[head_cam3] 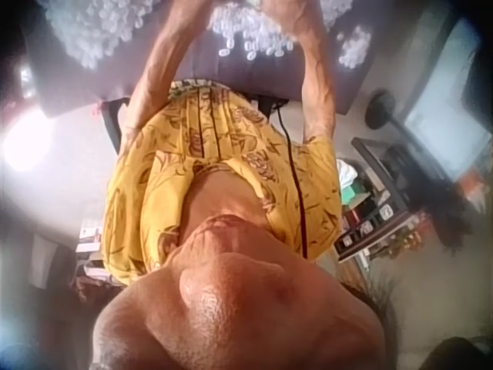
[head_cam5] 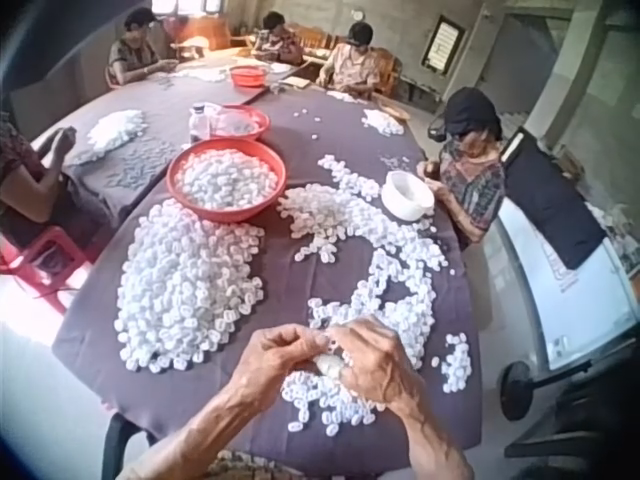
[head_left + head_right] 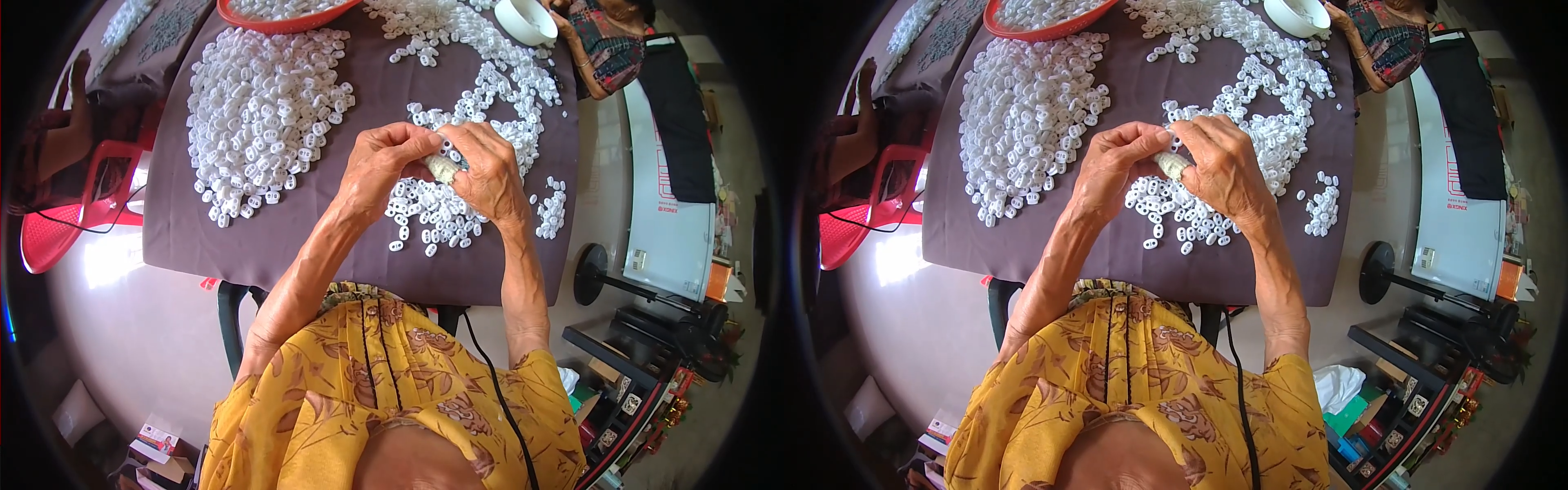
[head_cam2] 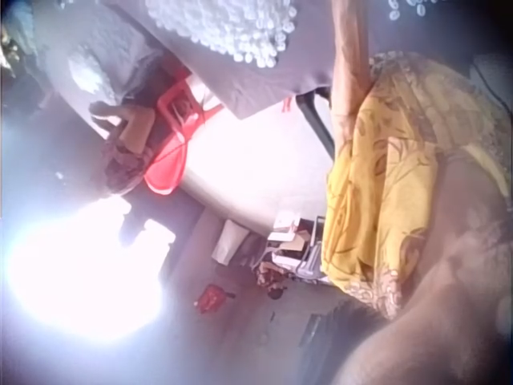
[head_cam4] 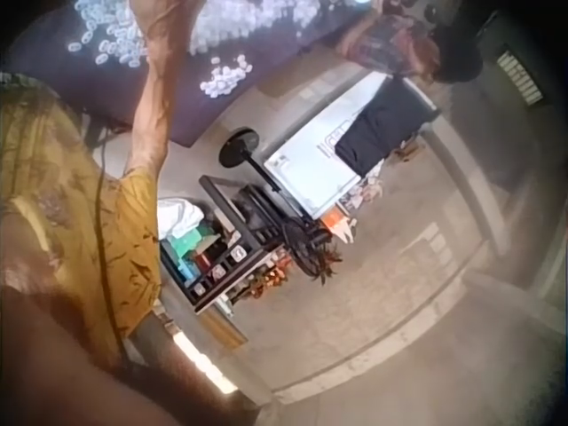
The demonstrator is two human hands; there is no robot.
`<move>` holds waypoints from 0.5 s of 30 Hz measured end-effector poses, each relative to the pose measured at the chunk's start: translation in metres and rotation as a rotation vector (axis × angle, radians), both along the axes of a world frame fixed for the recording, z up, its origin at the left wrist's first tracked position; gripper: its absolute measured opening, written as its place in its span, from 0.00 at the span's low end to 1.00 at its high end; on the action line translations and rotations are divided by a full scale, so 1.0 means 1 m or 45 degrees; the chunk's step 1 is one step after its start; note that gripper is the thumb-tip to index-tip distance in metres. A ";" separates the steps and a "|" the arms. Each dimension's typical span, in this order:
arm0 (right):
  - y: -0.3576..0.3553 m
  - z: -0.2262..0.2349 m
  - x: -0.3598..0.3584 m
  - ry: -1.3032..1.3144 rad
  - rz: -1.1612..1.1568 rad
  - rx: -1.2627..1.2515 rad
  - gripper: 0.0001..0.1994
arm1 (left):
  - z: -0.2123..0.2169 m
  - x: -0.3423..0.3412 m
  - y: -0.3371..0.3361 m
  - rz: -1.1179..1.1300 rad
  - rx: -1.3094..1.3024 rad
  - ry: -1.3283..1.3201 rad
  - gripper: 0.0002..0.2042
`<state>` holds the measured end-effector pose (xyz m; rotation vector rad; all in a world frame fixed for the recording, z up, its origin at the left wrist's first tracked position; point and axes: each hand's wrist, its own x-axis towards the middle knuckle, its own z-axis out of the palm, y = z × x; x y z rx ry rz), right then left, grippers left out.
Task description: The person assembles plastic cord locks by joining small plastic components together by hand.
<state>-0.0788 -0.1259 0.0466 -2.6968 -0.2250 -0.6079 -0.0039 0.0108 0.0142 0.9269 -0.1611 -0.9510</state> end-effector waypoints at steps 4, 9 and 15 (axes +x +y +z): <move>-0.002 0.003 0.001 0.133 0.034 -0.044 0.17 | -0.002 0.001 0.001 -0.028 0.009 -0.048 0.08; -0.004 0.001 0.004 0.078 0.084 -0.030 0.16 | -0.005 0.002 -0.001 0.025 -0.066 0.159 0.09; -0.007 -0.002 0.004 0.051 0.140 -0.012 0.15 | -0.010 0.001 -0.001 -0.034 -0.010 -0.047 0.11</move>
